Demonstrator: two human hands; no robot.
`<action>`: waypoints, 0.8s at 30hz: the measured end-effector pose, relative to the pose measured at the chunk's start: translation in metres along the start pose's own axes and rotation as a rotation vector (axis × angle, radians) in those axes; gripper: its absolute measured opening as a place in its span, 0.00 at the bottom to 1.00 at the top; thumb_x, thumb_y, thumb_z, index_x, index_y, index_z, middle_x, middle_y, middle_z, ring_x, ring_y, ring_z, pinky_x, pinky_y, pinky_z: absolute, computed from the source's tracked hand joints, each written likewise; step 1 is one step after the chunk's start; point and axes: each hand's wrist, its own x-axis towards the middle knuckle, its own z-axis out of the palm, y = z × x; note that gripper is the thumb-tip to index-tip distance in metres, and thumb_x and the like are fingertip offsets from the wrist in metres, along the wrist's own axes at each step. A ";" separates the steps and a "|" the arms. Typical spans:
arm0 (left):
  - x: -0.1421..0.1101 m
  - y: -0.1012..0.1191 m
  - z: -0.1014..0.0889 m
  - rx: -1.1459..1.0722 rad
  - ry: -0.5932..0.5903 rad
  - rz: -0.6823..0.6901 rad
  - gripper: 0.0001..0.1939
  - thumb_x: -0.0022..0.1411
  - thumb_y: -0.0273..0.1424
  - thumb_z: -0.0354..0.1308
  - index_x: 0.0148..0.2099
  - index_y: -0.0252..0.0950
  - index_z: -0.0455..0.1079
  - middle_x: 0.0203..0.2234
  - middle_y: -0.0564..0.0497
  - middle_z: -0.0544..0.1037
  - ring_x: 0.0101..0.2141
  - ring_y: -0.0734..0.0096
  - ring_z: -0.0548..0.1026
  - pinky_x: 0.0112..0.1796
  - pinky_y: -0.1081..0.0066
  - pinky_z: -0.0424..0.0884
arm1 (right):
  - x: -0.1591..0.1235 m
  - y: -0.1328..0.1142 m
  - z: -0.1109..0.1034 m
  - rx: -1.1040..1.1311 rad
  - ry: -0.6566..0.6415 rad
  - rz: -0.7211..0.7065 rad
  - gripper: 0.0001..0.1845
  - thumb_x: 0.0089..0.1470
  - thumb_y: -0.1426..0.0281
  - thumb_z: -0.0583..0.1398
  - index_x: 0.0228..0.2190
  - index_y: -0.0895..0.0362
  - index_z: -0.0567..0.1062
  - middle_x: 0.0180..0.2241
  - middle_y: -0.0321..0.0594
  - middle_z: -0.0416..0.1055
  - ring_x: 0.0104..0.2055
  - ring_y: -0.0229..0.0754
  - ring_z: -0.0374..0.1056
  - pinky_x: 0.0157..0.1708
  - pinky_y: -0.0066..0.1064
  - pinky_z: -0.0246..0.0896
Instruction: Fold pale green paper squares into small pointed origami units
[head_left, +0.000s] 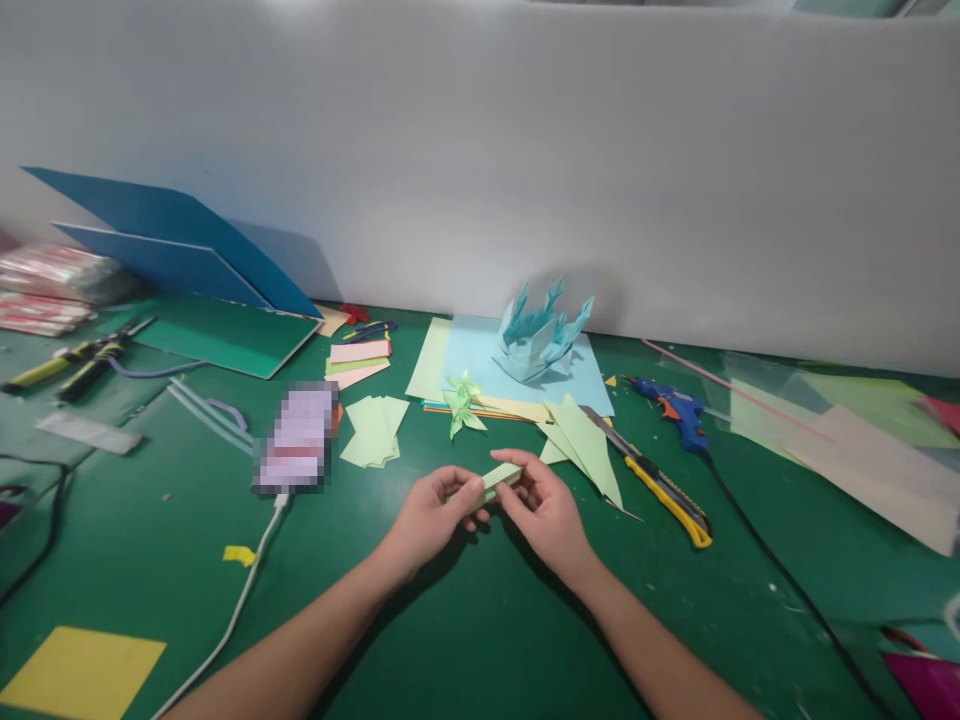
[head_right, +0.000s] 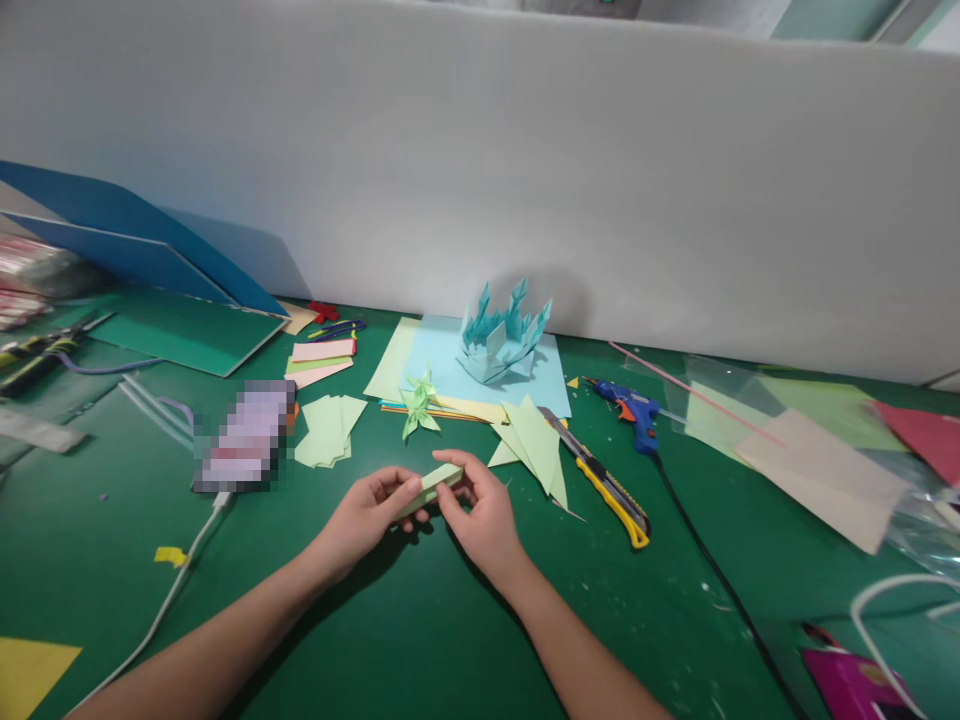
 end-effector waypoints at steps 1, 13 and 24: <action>0.000 0.000 0.000 -0.001 0.006 0.001 0.20 0.47 0.47 0.61 0.29 0.32 0.67 0.17 0.54 0.73 0.19 0.77 0.71 0.24 0.75 0.66 | -0.001 -0.001 0.001 -0.016 0.000 -0.005 0.14 0.49 0.69 0.57 0.40 0.57 0.71 0.29 0.38 0.70 0.25 0.36 0.66 0.26 0.27 0.66; -0.001 -0.004 0.000 -0.085 0.059 -0.026 0.19 0.47 0.44 0.63 0.27 0.33 0.65 0.16 0.56 0.72 0.17 0.78 0.68 0.24 0.75 0.65 | -0.003 -0.003 0.007 0.049 -0.057 0.005 0.15 0.50 0.69 0.56 0.41 0.56 0.70 0.29 0.38 0.69 0.25 0.36 0.66 0.26 0.27 0.66; -0.004 0.005 0.003 -0.179 0.046 -0.112 0.18 0.46 0.42 0.65 0.28 0.33 0.65 0.18 0.55 0.73 0.21 0.78 0.72 0.25 0.76 0.68 | -0.002 -0.005 0.006 -0.061 -0.014 -0.073 0.08 0.51 0.70 0.55 0.35 0.56 0.71 0.30 0.38 0.71 0.27 0.37 0.67 0.27 0.27 0.65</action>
